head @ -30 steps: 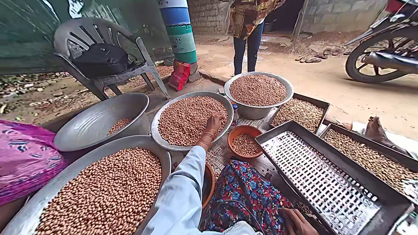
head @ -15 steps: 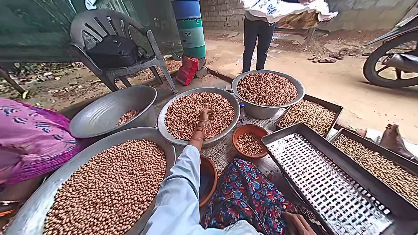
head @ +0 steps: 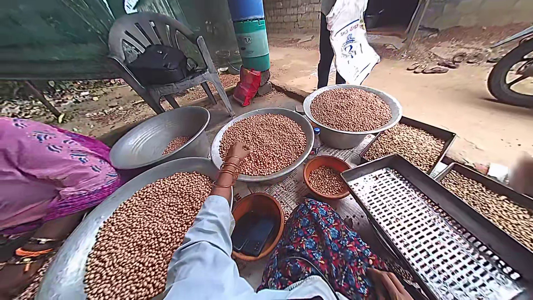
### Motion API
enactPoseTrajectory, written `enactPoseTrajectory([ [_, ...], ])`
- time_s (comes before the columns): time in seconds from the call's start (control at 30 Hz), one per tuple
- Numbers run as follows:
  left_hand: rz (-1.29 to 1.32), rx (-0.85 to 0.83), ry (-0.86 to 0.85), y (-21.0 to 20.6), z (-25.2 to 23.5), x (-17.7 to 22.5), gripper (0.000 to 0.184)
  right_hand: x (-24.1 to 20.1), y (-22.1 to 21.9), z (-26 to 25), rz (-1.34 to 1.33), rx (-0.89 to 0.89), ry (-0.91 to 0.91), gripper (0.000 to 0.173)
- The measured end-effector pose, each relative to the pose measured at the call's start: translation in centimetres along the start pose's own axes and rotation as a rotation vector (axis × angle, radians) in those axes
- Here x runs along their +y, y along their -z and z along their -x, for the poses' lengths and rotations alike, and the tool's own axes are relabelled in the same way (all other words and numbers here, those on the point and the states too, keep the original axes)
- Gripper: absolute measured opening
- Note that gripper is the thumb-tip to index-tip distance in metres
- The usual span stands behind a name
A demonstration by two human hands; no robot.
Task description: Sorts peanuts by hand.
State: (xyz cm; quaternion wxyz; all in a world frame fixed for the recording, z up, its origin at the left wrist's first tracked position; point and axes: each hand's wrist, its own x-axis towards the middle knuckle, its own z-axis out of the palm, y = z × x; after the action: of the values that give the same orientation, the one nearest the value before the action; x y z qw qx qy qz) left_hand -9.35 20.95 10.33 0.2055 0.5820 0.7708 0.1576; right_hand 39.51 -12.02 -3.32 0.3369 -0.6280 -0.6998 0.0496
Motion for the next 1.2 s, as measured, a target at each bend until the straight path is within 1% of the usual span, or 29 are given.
enactPoseTrajectory([
  [0.1, 0.021, -0.046, -0.109, -2.2, 1.0, 2.0, 0.024, -0.1, 0.0, 0.0, -0.001, -0.008, 0.001, 0.019],
  [0.2, 0.056, -0.021, -0.242, -4.9, 1.4, 4.3, 0.019, 0.0, 0.0, 0.2, 0.007, -0.006, 0.008, 0.019],
  [0.27, 0.050, -0.052, -0.250, -5.6, 2.5, 6.5, 0.021, 0.1, 0.0, 0.3, 0.008, -0.005, 0.008, 0.019],
  [0.3, 0.073, -0.032, -0.272, -6.0, 3.4, 7.2, 0.020, 0.1, 0.0, 0.5, 0.010, -0.002, 0.007, 0.019],
  [0.33, 0.081, -0.010, -0.297, -6.7, 3.9, 7.3, 0.018, 0.1, 0.0, 0.6, 0.013, -0.001, 0.003, 0.020],
  [0.4, 0.007, -0.001, -0.322, -7.8, 3.5, 8.1, 0.017, 0.0, 0.1, 0.7, 0.016, -0.001, -0.002, 0.019],
  [0.5, -0.142, -0.059, -0.288, -8.3, 2.9, 9.4, 0.022, 0.0, 0.1, 0.6, 0.018, 0.009, 0.010, 0.020],
  [0.6, -0.178, -0.070, -0.264, -8.2, 3.2, 10.1, 0.023, 0.0, 0.0, 0.5, 0.014, 0.003, 0.010, 0.019],
  [0.7, -0.155, -0.055, -0.287, -8.0, 4.5, 11.6, 0.022, 0.0, 0.1, 0.5, 0.003, -0.008, 0.006, 0.019],
  [0.77, -0.108, -0.087, -0.343, -7.5, 5.9, 13.8, 0.022, 0.0, 0.0, 0.4, 0.006, -0.011, 0.003, 0.019],
  [0.83, -0.056, -0.161, -0.399, -7.1, 7.4, 16.6, 0.023, -0.1, 0.1, 0.5, 0.009, -0.006, 0.005, 0.019],
  [0.87, -0.057, -0.194, -0.442, -7.4, 7.2, 17.9, 0.024, -0.1, 0.1, 0.5, 0.010, -0.008, 0.005, 0.019],
  [0.93, -0.048, -0.185, -0.572, -8.8, 5.9, 19.4, 0.024, -0.2, 0.2, 0.5, 0.006, -0.008, 0.004, 0.018],
  [0.97, -0.006, -0.164, -0.602, -8.5, 6.8, 20.0, 0.025, -0.2, 0.2, 0.5, 0.007, -0.005, 0.004, 0.018],
  [1.03, 0.098, -0.085, -0.607, -7.0, 9.9, 20.5, 0.025, -0.3, 0.3, 0.6, 0.002, -0.010, 0.002, 0.018],
  [1.1, 0.117, -0.022, -0.574, -5.9, 10.5, 19.4, 0.023, -0.3, 0.3, 0.7, 0.003, -0.013, 0.005, 0.019],
  [1.13, 0.109, 0.004, -0.543, -5.5, 9.7, 18.3, 0.022, -0.3, 0.3, 0.7, 0.001, -0.011, 0.006, 0.018],
  [1.2, 0.036, 0.072, -0.434, -5.5, 4.8, 14.3, 0.023, 0.0, 0.2, 0.7, -0.008, -0.010, 0.007, 0.018],
])
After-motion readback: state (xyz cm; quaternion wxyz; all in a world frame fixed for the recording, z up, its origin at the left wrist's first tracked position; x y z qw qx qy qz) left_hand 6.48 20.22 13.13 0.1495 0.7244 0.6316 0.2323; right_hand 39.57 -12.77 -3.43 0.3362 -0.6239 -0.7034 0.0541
